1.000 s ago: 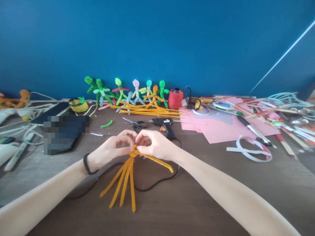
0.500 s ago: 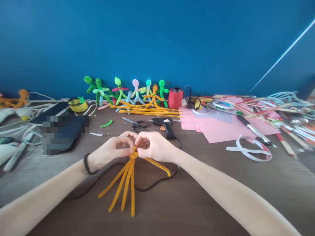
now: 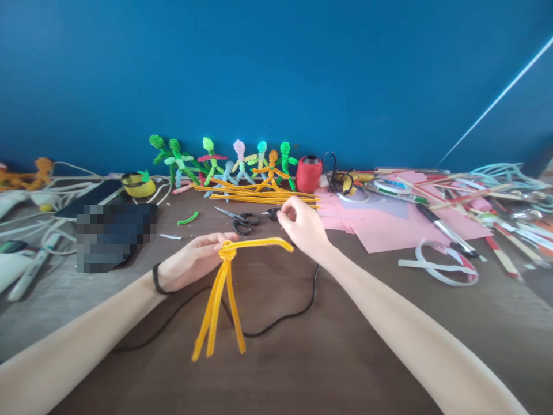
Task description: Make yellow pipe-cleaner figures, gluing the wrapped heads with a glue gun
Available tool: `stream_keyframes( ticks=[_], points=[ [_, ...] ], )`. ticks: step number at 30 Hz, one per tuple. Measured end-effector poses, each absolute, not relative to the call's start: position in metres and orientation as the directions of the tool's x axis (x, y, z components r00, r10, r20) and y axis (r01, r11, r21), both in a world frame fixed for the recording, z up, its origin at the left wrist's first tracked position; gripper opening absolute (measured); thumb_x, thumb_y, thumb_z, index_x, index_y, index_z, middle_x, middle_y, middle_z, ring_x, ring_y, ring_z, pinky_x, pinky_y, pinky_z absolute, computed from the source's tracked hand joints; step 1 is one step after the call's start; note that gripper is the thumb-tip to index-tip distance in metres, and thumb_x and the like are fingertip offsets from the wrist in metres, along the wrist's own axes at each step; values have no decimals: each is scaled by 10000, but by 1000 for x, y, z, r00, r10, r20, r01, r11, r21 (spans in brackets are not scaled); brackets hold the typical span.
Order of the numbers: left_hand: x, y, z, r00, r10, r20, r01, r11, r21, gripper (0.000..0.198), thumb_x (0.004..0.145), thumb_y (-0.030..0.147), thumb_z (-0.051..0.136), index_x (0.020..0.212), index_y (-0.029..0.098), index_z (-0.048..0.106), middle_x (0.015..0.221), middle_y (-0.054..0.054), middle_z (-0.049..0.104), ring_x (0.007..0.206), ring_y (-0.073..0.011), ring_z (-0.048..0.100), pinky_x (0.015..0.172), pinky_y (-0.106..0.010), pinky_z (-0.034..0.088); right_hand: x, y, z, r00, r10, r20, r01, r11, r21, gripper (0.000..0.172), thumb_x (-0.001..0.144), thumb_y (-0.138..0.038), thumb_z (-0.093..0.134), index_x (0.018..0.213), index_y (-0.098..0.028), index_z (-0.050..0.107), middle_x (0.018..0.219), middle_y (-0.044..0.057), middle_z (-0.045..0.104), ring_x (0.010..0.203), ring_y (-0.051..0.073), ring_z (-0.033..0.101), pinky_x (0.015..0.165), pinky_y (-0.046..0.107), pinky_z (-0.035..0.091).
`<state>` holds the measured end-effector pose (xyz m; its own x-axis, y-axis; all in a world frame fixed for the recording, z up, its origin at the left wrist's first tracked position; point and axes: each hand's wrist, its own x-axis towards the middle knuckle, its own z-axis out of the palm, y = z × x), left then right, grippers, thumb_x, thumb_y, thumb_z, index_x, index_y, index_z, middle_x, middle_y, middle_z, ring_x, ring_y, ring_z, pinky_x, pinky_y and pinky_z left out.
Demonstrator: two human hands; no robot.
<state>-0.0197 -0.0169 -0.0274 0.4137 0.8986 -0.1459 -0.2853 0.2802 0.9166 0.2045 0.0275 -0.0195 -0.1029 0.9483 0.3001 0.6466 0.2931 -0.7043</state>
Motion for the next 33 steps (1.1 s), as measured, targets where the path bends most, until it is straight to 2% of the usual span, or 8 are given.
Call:
stream_keyframes(
  ticks=[3,6,9,12,15,20,24,33],
  points=[
    [-21,-15,-29,410,901,-144,-345,299,889,53,644,189,688,639,158,645,960,-31,585,780,-116,513,775,-273,385,214,33,-19,-5,975,221,903,99,-419,283,779,-457,456,735,-180,490,721,61,611,669,214,577,550,294,364],
    [-22,-14,-29,418,898,-137,-380,310,871,72,628,183,703,633,154,637,943,-27,580,779,-115,508,753,-269,383,216,28,-13,-37,995,94,986,52,-158,433,770,-574,417,730,-157,523,727,124,631,709,283,599,527,307,337],
    [-21,-14,-30,441,890,-118,-407,315,857,87,629,185,704,632,147,626,914,-26,578,767,-113,508,725,-262,380,214,24,-7,-69,997,17,995,70,-66,432,773,-553,439,735,-139,559,742,158,641,716,300,609,509,299,323],
    [-21,-14,-31,448,889,-95,-432,308,848,113,617,191,716,636,134,620,869,-29,579,757,-116,513,707,-253,379,216,27,-9,-103,994,-29,983,98,-153,364,773,-492,477,682,-152,570,695,113,636,685,254,607,489,271,315],
    [-23,-13,-32,451,889,-81,-453,306,837,120,621,182,713,644,121,613,830,-40,587,753,-123,522,709,-255,382,220,35,-17,-113,993,-30,908,90,-409,363,756,-490,495,655,-149,569,632,69,607,600,191,580,463,249,325],
    [-26,-11,-34,457,885,-95,-482,336,809,89,663,164,678,697,112,615,774,-52,594,750,-130,542,749,-272,393,220,41,-28,-239,965,-110,295,-36,-955,295,735,-440,544,774,-148,567,583,15,575,487,115,525,414,210,359],
    [-28,-9,-35,480,872,-92,-488,352,799,97,657,171,678,673,119,597,734,-41,574,742,-131,541,744,-263,409,215,38,-32,-501,853,-150,-202,-283,-938,192,718,-337,578,737,-160,505,636,13,611,536,115,574,446,202,425],
    [-28,-11,-35,473,877,-86,-500,348,793,88,682,176,645,725,110,606,739,-41,558,723,-130,542,744,-263,430,213,33,-44,-722,690,-57,-242,-329,-913,192,739,-235,613,876,-132,527,946,113,662,740,164,654,642,270,511]
  ],
)
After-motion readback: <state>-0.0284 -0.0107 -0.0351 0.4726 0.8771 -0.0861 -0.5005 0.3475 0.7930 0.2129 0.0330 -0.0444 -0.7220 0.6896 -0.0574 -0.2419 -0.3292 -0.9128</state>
